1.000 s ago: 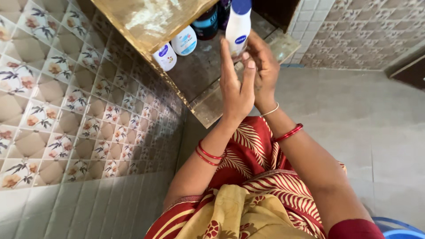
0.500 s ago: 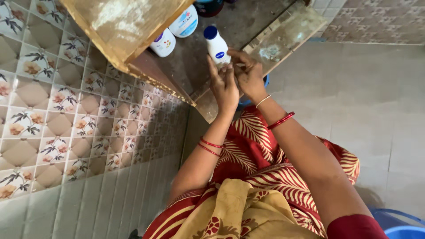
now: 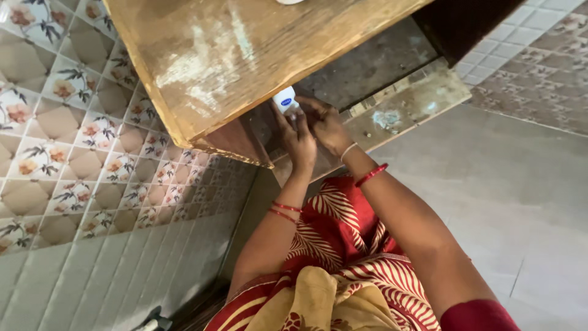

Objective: The person picks up a baby lotion bottle from a cluttered counter, walks into the bathroom, and places it on a wooden shelf. They then rearrange several other bottles and containers on the shelf to organize them.

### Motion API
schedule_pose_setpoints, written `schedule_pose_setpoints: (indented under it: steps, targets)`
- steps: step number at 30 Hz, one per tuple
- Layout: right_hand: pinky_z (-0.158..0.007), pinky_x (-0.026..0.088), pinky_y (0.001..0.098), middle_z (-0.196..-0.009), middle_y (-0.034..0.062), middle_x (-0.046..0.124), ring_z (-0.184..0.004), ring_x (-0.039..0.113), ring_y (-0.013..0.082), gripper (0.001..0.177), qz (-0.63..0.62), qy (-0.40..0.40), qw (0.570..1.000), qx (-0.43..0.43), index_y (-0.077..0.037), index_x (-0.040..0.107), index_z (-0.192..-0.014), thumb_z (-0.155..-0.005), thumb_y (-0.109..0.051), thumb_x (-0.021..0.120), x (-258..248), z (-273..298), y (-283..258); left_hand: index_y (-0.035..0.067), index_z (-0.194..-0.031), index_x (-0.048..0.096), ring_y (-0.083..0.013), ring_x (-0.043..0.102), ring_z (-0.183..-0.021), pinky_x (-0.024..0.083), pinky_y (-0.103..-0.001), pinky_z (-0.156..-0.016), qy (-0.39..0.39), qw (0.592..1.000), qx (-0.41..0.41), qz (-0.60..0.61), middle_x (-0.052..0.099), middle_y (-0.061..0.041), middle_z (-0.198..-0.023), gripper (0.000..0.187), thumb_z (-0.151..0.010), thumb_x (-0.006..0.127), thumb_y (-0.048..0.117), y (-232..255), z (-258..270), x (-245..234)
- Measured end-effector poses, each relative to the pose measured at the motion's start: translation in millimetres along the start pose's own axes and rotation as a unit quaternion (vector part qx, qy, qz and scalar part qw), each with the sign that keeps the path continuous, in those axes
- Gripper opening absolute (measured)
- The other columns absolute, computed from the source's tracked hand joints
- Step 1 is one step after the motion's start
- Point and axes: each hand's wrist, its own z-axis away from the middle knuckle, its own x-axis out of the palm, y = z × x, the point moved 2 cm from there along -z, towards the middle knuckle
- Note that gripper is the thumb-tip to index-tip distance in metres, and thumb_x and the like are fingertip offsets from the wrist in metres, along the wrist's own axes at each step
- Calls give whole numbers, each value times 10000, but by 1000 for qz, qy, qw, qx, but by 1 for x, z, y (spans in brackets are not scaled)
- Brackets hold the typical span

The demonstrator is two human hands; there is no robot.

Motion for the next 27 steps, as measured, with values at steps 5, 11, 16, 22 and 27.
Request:
schedule_pose_setpoints:
  steps: [5,11,16,22,27]
  targets:
    - [-931,576,285,-1249,123,721,-1087,683,162,427,-142,-46,989,-13,-7,586,-1392,-981,88,522,30,-40,16,-65,-1589,267,-364,537,-1362,421,-400,-1140,65,998,8,-11,455,-293,-1544,682,-1063,572,246,-22,-24,-7]
    - [-939,562,297,-1246,114,713,-1073,673,166,347,-165,-26,986,9,12,639,-1319,-984,50,558,44,-57,34,-34,-1382,557,-406,599,-1218,453,-450,-1041,116,989,-27,-84,636,-262,-1334,492,-1010,629,281,-59,-47,-13]
    - [-889,569,308,-1139,124,744,-1002,683,185,246,-118,-7,993,-16,37,702,-1188,-968,-3,602,42,-68,58,-31,-1268,644,-429,631,-1147,478,-465,-981,124,985,-45,-110,685,-257,-1252,452,-1007,601,336,-76,-45,-13]
    - [-888,558,323,-1115,164,715,-1007,672,210,219,-70,0,997,-21,73,715,-1125,-960,-39,625,43,-87,103,-38,-1263,651,-435,622,-1177,465,-466,-1015,131,988,-20,-73,679,-266,-1277,464,-1042,568,362,-89,-47,-16]
    - [-922,541,344,-1148,183,716,-1044,668,224,263,-142,-48,984,-100,94,697,-1141,-957,-80,625,45,-82,101,-68,-1362,568,-385,591,-1251,433,-441,-1075,127,986,-50,92,618,-253,-1395,484,-1032,600,285,-83,-42,-13]
